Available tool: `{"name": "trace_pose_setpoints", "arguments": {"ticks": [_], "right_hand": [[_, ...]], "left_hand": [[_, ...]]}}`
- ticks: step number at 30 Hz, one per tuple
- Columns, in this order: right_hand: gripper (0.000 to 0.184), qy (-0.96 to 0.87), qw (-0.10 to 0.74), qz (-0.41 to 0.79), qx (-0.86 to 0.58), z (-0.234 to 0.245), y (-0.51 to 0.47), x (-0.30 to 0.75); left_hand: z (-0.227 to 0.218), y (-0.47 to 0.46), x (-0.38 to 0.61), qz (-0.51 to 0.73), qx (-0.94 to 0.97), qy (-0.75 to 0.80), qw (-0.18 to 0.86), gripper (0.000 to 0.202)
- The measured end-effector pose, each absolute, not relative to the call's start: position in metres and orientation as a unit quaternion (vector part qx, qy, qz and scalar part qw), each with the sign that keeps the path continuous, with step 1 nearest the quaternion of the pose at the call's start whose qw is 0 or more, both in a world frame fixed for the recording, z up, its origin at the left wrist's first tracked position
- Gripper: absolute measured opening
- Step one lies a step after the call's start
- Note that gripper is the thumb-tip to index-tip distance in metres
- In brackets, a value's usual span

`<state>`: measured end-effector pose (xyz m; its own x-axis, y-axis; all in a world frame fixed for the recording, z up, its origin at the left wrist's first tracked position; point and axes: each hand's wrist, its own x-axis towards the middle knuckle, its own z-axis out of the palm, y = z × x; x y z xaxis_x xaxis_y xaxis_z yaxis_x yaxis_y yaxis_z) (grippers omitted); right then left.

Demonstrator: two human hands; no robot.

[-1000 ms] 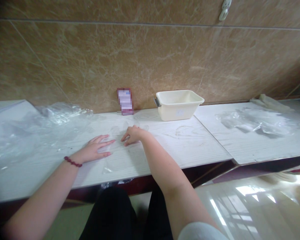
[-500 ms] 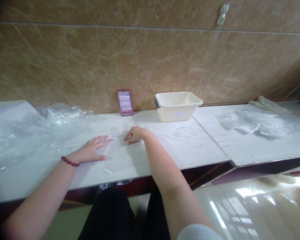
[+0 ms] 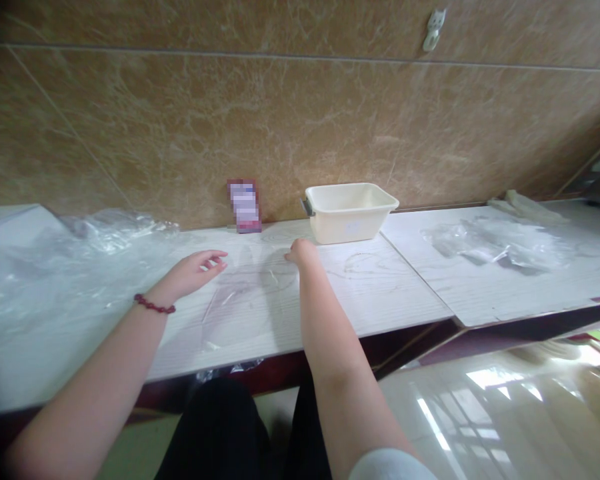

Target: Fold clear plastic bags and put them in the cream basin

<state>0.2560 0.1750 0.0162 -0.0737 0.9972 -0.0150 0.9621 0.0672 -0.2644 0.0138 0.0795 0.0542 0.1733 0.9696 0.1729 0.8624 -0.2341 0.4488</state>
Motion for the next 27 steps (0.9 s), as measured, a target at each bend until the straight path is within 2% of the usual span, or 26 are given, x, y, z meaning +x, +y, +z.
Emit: {"name": "trace_pose_setpoints", "arguments": {"ticks": [5, 7, 9, 13, 16, 21, 27], "right_hand": [[0.034, -0.727, 0.061, 0.115, -0.674, 0.017, 0.174, 0.252], [0.029, -0.733, 0.060, 0.121, -0.667, 0.020, 0.172, 0.252], [0.026, -0.739, 0.064, 0.124, -0.660, 0.024, 0.169, 0.250], [0.026, -0.754, 0.087, 0.125, -0.639, 0.033, 0.163, 0.247], [0.024, -0.759, 0.107, 0.144, -0.626, 0.037, 0.160, 0.245], [0.023, -0.769, 0.150, 0.221, -0.581, 0.040, 0.155, 0.241], [0.024, -0.810, 0.236, 0.188, -0.503, 0.044, 0.148, 0.234]], "left_hand": [[0.063, 0.104, 0.050, 0.128, 0.742, 0.616, 0.231, 0.034], [0.057, 0.106, 0.062, 0.133, 0.732, 0.609, 0.275, 0.028], [0.047, 0.104, 0.072, 0.201, 0.689, 0.606, 0.344, 0.022], [0.034, 0.096, 0.087, 0.380, 0.499, 0.523, 0.577, 0.011], [0.033, 0.096, 0.091, 0.419, 0.383, 0.460, 0.683, 0.012], [0.038, 0.101, 0.084, 0.437, 0.313, 0.447, 0.715, 0.016], [0.036, 0.103, 0.082, 0.438, 0.289, 0.403, 0.750, 0.017]]}}
